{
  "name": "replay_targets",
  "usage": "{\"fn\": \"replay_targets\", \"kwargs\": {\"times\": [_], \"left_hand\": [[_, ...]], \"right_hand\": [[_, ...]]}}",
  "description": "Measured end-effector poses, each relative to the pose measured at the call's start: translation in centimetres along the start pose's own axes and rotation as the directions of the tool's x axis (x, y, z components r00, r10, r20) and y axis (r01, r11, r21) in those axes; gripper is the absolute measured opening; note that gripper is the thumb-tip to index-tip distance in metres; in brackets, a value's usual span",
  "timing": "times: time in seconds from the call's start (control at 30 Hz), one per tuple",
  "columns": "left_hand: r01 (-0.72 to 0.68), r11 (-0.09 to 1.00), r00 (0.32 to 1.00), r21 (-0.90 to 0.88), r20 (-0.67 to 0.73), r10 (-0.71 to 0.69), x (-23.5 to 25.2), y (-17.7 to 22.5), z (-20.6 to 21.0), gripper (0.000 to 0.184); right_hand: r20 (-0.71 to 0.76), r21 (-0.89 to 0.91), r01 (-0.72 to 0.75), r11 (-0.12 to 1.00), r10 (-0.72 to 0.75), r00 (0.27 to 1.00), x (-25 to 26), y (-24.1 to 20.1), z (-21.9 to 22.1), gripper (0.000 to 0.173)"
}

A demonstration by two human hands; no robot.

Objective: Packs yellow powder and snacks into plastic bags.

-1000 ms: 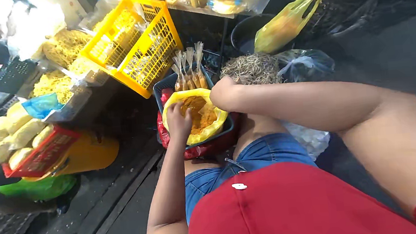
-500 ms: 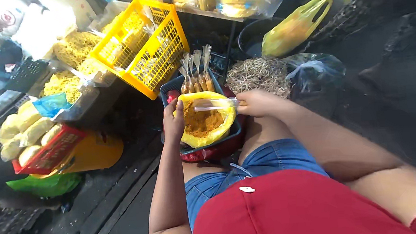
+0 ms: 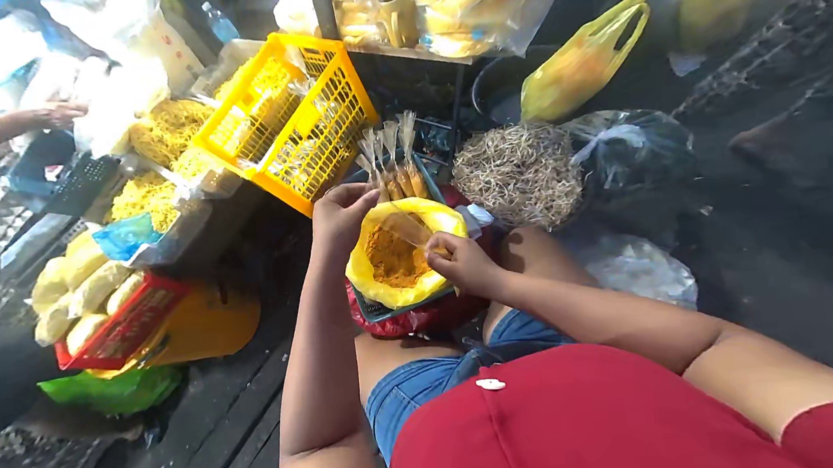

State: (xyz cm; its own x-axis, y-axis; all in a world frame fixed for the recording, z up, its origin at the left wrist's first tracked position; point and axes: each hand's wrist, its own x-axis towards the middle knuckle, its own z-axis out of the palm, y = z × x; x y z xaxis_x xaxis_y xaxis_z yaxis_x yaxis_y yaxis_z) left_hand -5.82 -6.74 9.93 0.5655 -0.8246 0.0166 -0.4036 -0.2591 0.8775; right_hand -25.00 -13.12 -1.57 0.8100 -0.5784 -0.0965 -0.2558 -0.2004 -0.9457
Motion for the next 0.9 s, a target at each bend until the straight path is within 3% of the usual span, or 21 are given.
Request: {"fn": "replay_targets", "kwargs": {"times": [0.07,0.13,0.23,0.3,0.37,0.57,0.63,0.7,0.83,0.9], "left_hand": [[-0.116,0.993,0.993,-0.014,0.002,0.116,-0.6,0.9,-0.3,0.008],[-0.297,0.95,0.955,0.091,0.015,0.297,-2.5,2.7,-1.1,0.005],[-0.539,0.735,0.83,0.413,0.111,0.546,-3.2,2.7,-1.7,0.013],[-0.574,0.644,0.799,0.505,0.175,0.575,-2.4,1.0,-1.8,0.014],[-0.601,0.625,0.769,0.499,0.15,0.621,-2.3,1.4,-2.6,0.016],[-0.607,0.66,0.743,0.443,0.022,0.669,-2.0,1.5,-3.1,0.013],[-0.566,0.75,0.789,0.342,-0.039,0.613,-1.4,1.2,-2.7,0.013],[-0.518,0.818,0.841,0.252,-0.028,0.541,-1.2,0.3,-1.9,0.012],[-0.542,0.824,0.833,0.166,-0.025,0.553,-1.3,0.8,-1.0,0.01],[-0.543,0.824,0.831,0.16,-0.033,0.555,-1.1,0.6,-0.8,0.009]], "right_hand": [[0.06,0.002,0.062,0.998,-0.062,0.996,0.2,-0.1,0.0,0.038],[0.138,0.028,0.068,0.997,-0.071,0.988,0.4,-0.2,-0.4,0.058],[0.143,0.018,0.059,0.998,-0.061,0.988,1.1,0.0,-0.9,0.07],[0.134,0.005,0.023,1.0,-0.024,0.991,1.3,-0.6,-1.5,0.061],[0.114,-0.016,0.072,0.997,-0.07,0.991,2.0,-1.9,-2.5,0.052],[0.08,-0.077,0.3,0.951,-0.294,0.952,4.4,-4.9,-4.1,0.042],[0.131,-0.054,0.35,0.935,-0.341,0.931,5.5,-5.8,-4.3,0.047],[0.21,-0.028,0.321,0.947,-0.308,0.928,6.0,-6.2,-4.1,0.054],[0.293,-0.099,0.171,0.98,-0.135,0.946,6.4,-4.8,-3.1,0.03],[0.286,-0.104,0.134,0.986,-0.099,0.953,5.7,-2.8,-2.4,0.027]]}}
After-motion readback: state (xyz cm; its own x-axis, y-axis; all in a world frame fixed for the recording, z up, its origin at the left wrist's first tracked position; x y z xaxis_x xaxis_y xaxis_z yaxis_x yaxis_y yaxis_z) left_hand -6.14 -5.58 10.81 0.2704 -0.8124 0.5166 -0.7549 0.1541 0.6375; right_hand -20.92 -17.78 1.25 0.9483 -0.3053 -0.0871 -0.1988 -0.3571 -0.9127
